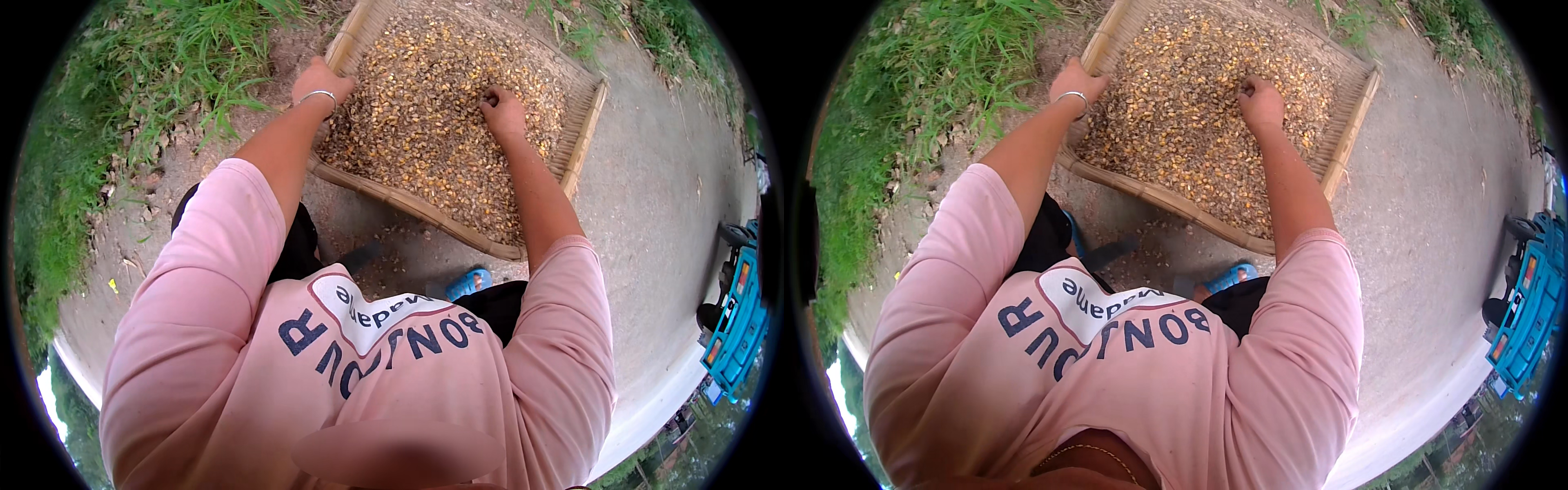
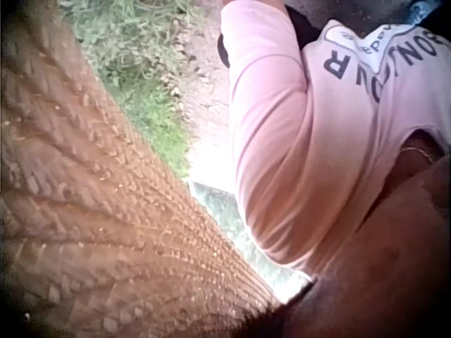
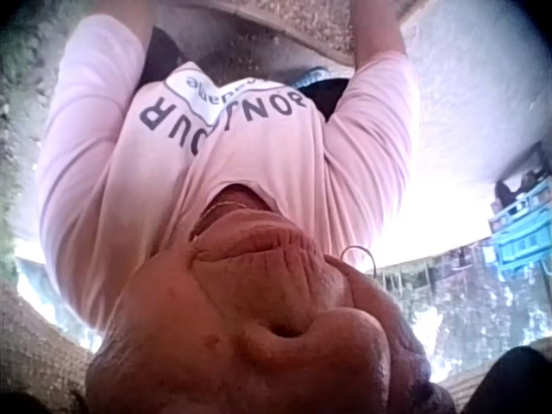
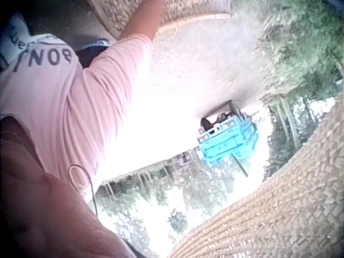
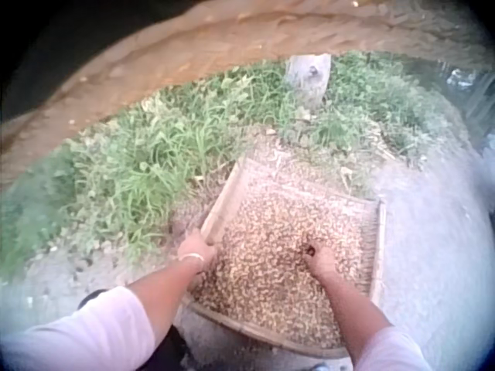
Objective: The person manually winnows grain in a large woven tray outdoors. They repeatedly sift the grain with their hands to remove debris and shake the tray to separate lighter chaff from the heavier kernels.
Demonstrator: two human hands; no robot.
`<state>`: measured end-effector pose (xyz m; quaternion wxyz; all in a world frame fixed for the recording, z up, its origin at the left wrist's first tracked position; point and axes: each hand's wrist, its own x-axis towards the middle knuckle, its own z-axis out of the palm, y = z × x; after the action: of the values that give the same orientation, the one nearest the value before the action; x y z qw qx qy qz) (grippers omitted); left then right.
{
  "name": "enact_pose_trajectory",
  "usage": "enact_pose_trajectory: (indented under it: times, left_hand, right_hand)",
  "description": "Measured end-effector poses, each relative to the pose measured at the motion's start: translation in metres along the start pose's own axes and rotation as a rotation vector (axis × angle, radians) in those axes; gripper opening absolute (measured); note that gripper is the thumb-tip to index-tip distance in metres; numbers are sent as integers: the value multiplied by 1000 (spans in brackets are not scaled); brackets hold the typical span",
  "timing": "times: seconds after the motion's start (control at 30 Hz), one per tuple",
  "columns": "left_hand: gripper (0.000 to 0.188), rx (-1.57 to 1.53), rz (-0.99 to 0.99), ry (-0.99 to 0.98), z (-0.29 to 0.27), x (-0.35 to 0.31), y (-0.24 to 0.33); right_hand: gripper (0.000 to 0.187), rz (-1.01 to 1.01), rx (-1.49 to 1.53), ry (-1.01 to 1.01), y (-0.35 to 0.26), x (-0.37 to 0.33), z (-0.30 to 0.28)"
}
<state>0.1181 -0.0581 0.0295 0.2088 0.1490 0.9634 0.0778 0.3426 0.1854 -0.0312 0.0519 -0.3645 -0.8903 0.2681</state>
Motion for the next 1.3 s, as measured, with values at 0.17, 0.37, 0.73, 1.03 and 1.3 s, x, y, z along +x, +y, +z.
enact_pose_trajectory:
  times: [0.17, 0.37, 0.73, 1.03, 1.3]
  left_hand:
    - [65, 17, 20, 9, 0, -4, 6]
    - [67, -14, 2, 15, 6, 4, -1]
    - [67, 7, 23, 35, 6, 2, 0]
    - [69, 12, 11, 60, 4, 0, 0]
    - [65, 23, 23, 37, 3, -1, -2]
  right_hand:
    - [18, 123, 234, -38, 20, 6, -8]
    - [18, 303, 1025, -153, 27, 7, -53]
    - [27, 50, -165, -144, 30, -24, -19]
    - [18, -13, 15, -146, 19, -9, -9]
    - [22, 247, 980, -625, -68, -8, 30]
